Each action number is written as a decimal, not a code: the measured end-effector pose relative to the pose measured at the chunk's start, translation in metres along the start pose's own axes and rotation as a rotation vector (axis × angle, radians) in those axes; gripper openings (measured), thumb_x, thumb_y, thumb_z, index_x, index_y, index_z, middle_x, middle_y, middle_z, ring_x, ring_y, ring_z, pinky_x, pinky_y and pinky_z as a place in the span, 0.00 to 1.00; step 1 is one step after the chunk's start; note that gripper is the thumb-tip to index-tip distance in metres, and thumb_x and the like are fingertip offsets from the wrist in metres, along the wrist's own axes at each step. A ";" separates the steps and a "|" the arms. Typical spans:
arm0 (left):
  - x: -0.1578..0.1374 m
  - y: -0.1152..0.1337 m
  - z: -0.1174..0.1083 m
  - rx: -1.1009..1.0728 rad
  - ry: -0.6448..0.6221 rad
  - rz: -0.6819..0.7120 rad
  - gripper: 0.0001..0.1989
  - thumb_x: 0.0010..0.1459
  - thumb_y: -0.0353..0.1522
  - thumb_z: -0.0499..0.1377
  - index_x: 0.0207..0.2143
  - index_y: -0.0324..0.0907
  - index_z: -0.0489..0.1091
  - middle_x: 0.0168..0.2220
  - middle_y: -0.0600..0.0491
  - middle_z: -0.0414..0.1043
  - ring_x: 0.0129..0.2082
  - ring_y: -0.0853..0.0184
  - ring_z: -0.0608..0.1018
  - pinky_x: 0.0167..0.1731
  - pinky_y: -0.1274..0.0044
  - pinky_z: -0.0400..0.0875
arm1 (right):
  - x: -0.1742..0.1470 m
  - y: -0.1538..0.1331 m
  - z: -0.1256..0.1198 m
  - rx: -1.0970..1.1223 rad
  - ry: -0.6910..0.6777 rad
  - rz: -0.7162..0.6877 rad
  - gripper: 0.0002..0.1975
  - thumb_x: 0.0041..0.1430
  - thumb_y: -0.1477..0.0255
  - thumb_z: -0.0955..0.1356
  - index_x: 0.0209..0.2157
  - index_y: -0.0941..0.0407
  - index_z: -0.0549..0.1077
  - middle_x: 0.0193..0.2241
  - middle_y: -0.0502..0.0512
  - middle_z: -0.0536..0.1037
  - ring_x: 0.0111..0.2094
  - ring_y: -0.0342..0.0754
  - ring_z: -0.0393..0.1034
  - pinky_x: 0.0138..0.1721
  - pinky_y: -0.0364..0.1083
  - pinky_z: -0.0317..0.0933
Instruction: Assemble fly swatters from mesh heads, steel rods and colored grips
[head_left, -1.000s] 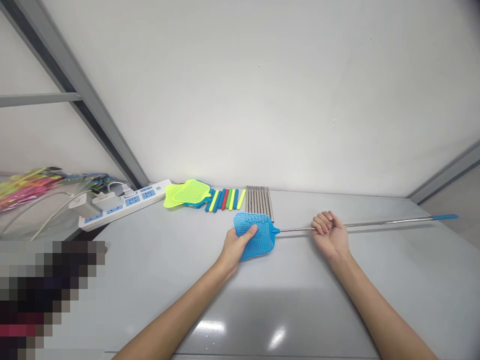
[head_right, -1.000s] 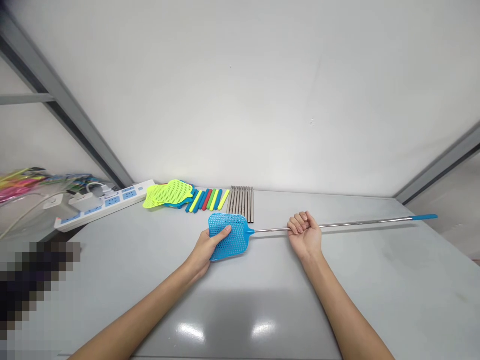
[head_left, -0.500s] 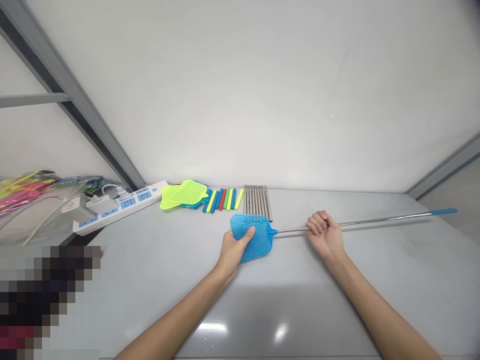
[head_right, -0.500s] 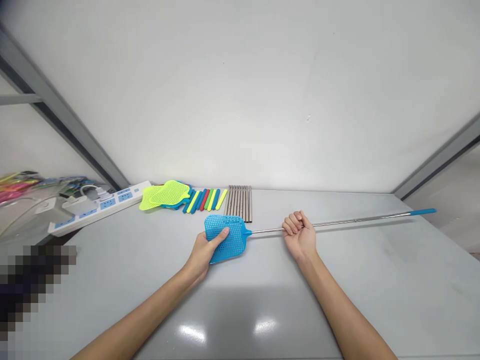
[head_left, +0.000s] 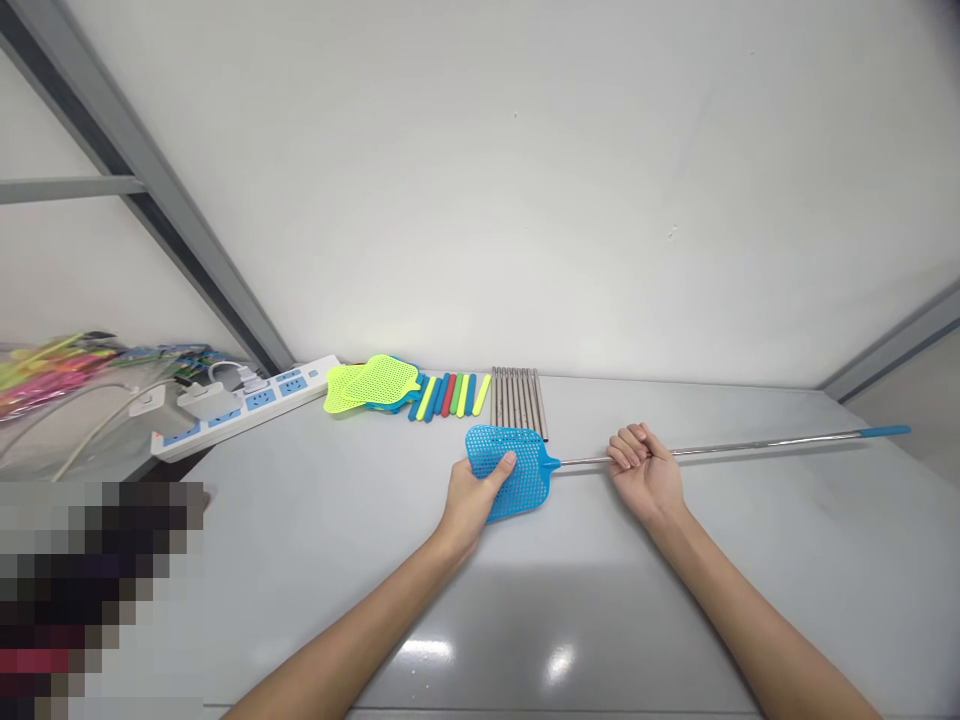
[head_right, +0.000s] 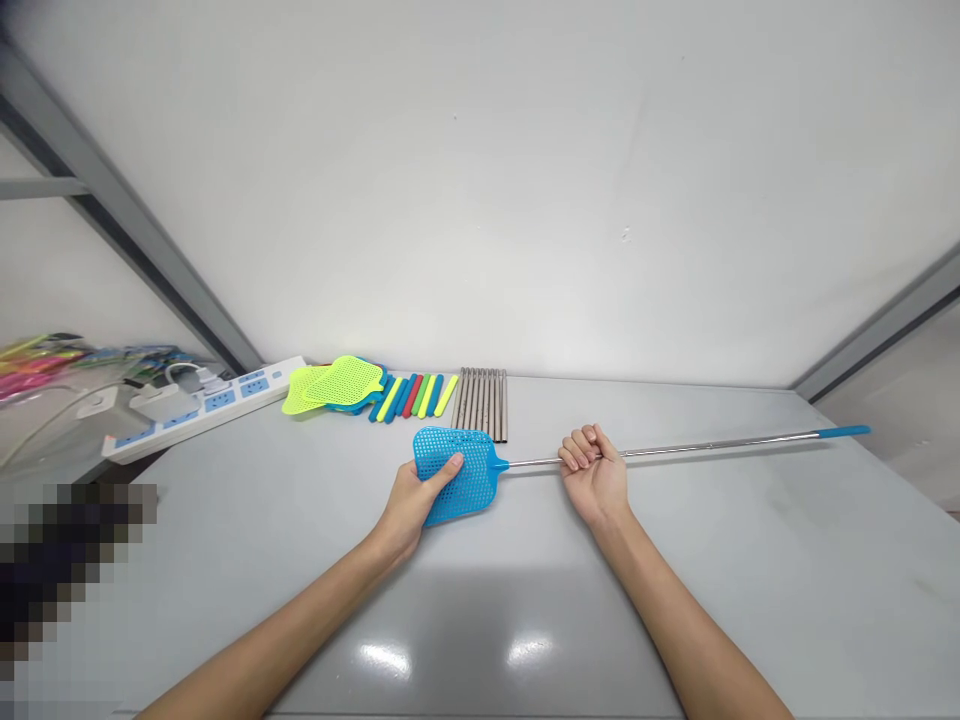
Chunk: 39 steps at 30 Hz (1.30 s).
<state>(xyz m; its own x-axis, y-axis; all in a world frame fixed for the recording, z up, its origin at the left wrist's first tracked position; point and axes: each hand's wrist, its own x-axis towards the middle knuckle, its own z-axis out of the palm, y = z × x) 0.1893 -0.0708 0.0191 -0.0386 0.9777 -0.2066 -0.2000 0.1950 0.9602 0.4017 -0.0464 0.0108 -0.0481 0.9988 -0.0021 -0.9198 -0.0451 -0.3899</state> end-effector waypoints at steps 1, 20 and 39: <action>0.000 0.000 0.000 0.001 0.002 0.000 0.17 0.41 0.40 0.61 0.30 0.36 0.71 0.33 0.46 0.74 0.33 0.61 0.75 0.36 0.71 0.69 | 0.000 0.001 0.000 0.000 0.002 0.001 0.10 0.55 0.75 0.60 0.21 0.57 0.56 0.14 0.43 0.50 0.15 0.36 0.50 0.16 0.37 0.53; 0.000 -0.002 0.000 0.023 0.016 0.000 0.17 0.41 0.40 0.61 0.30 0.34 0.71 0.32 0.45 0.74 0.32 0.62 0.75 0.35 0.71 0.70 | -0.004 0.011 0.006 0.009 0.006 0.023 0.09 0.55 0.76 0.60 0.22 0.58 0.58 0.16 0.43 0.51 0.16 0.36 0.50 0.18 0.37 0.53; -0.003 -0.003 0.003 0.023 0.010 0.002 0.17 0.40 0.40 0.61 0.29 0.35 0.71 0.31 0.46 0.74 0.31 0.62 0.75 0.34 0.72 0.70 | -0.008 0.017 0.011 0.024 0.008 0.058 0.09 0.55 0.76 0.60 0.22 0.58 0.59 0.16 0.44 0.52 0.17 0.36 0.51 0.18 0.37 0.53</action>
<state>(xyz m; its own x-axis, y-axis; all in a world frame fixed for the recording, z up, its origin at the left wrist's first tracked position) 0.1929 -0.0740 0.0172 -0.0490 0.9773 -0.2063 -0.1772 0.1948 0.9647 0.3820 -0.0552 0.0142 -0.0985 0.9946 -0.0314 -0.9247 -0.1031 -0.3666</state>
